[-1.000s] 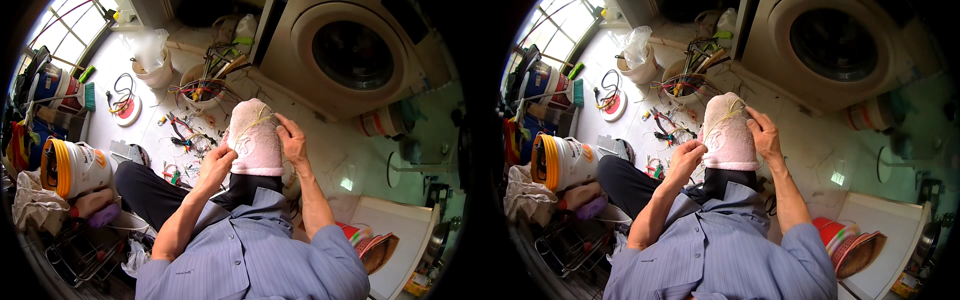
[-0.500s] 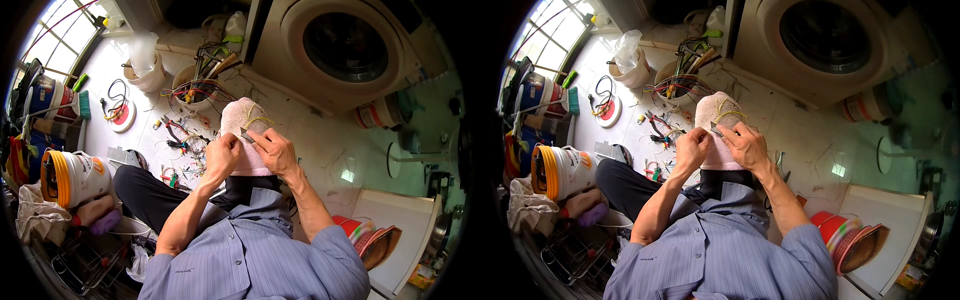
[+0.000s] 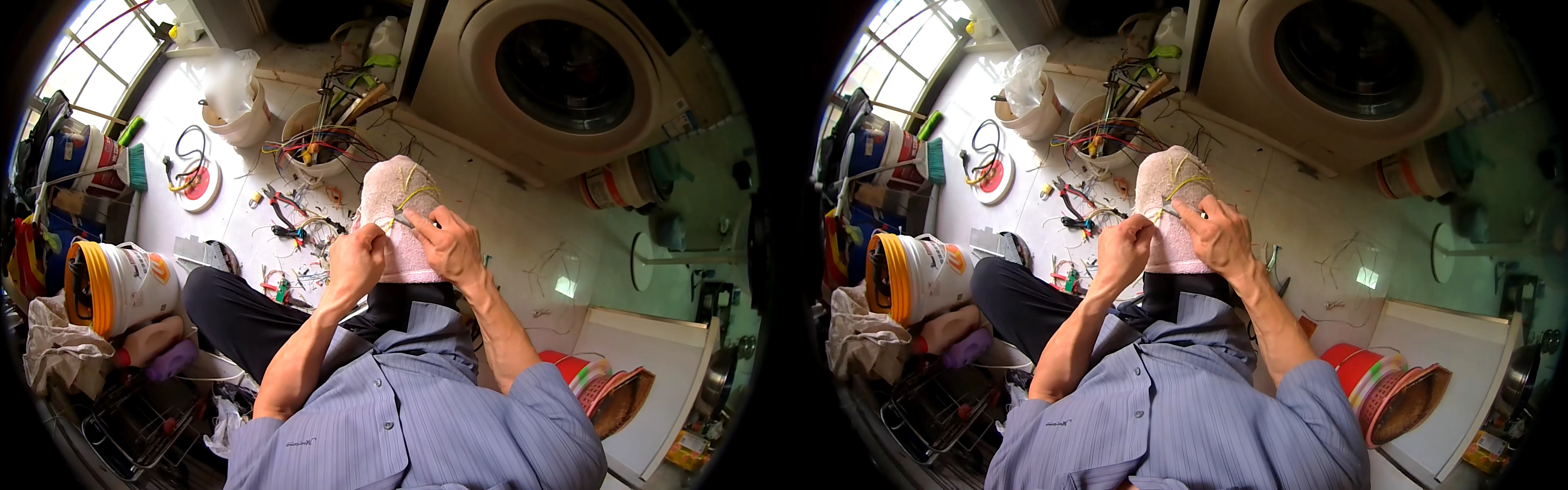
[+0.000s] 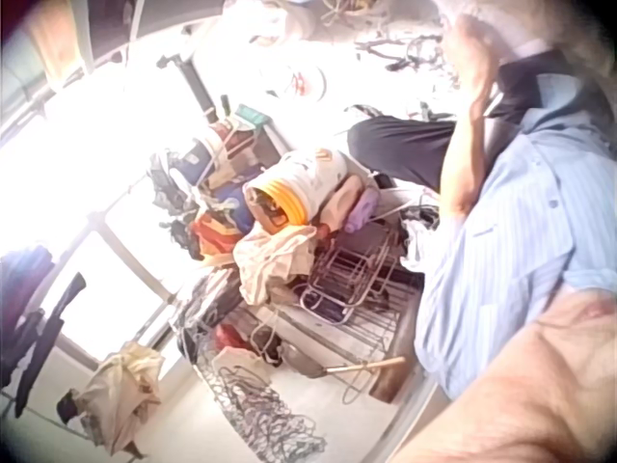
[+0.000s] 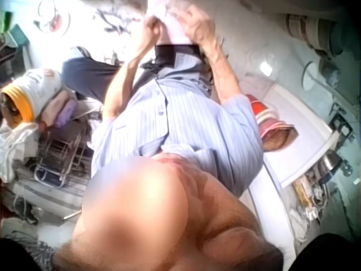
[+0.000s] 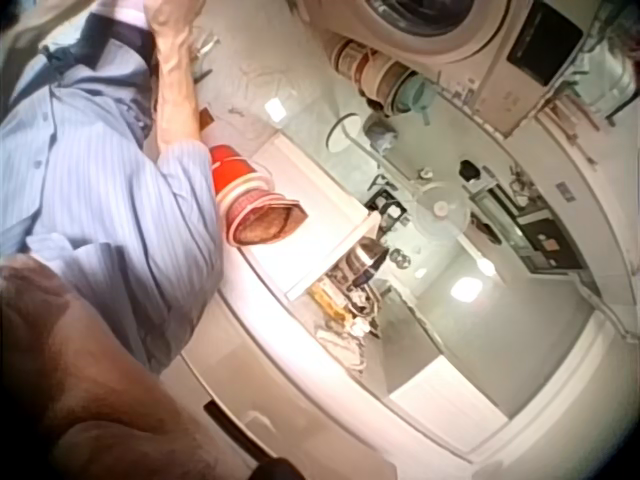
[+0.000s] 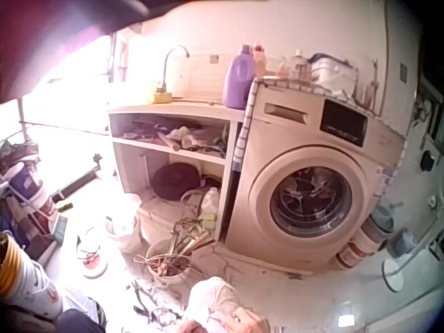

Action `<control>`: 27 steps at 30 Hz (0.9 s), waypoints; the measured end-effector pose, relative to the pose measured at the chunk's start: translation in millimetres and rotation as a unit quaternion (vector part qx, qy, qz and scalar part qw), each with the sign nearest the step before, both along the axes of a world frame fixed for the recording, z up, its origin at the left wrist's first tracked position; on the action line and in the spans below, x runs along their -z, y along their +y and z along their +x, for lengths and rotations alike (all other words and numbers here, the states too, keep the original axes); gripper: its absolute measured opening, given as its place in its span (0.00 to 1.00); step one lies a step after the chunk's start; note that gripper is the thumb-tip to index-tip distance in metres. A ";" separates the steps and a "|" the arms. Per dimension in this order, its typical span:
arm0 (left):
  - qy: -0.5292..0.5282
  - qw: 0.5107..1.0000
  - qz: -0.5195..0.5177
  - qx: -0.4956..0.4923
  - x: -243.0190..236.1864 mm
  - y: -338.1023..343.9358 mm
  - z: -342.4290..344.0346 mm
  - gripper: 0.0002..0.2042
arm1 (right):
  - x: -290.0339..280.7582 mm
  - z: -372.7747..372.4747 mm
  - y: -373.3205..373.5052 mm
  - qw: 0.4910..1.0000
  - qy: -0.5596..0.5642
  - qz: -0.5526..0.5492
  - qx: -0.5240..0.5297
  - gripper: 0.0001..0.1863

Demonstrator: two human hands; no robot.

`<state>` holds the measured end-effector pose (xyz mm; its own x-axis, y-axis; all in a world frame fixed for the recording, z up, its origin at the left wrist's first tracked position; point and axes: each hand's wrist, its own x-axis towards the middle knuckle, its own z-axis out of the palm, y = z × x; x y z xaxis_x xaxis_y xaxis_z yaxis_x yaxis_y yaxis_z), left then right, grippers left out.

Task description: The person manipulates wires and electronic components on the floor, using pliers and scissors to strip and cut wires, while holding a pink cloth to support the work.

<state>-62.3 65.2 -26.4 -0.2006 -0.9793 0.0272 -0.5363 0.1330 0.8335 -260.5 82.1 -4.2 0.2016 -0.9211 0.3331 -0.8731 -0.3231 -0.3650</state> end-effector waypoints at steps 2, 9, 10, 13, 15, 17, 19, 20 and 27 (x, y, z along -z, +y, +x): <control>0.078 0.997 0.011 -0.003 12.2 -1.7 3.4 0.07 | 2.5 -2.6 -2.1 1.000 -0.017 -0.008 0.000 0.18; 0.317 0.857 0.406 -0.024 -19.8 8.4 21.6 0.06 | 5.0 -9.3 -3.8 0.999 -0.044 0.001 0.013 0.18; 0.306 0.868 0.390 -0.029 -16.2 10.2 21.9 0.06 | 4.2 -8.6 -3.8 0.999 -0.043 0.006 0.013 0.18; 0.281 0.897 0.339 -0.039 -7.4 16.2 20.6 0.06 | 3.0 -6.1 -2.3 0.999 -0.042 0.012 0.016 0.18; 0.278 0.911 0.302 -0.042 -14.3 20.8 16.7 0.07 | 4.3 -4.9 -1.7 0.999 -0.040 0.004 0.021 0.17; 0.326 0.858 0.394 -0.031 -19.5 23.8 24.2 0.06 | 8.7 -8.2 -1.5 0.998 -0.057 0.015 0.028 0.17; 0.375 0.805 0.459 -0.022 -19.5 25.5 27.8 0.06 | 11.0 -11.7 -2.7 0.997 -0.075 0.019 0.031 0.17; 0.400 0.781 0.478 -0.018 -17.4 26.9 28.1 0.06 | 11.3 -13.7 -5.1 0.996 -0.084 0.019 0.030 0.17; 0.450 0.741 0.499 -0.017 -17.4 15.0 15.4 0.08 | 6.1 -21.6 -4.9 0.987 -0.155 0.042 0.006 0.17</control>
<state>-46.9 80.1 -9.1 -0.5159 -0.6065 -0.6050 0.3064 -0.7902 0.5308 -282.1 77.2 -10.3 0.0905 -0.9499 0.2991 -0.7187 -0.2702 -0.6406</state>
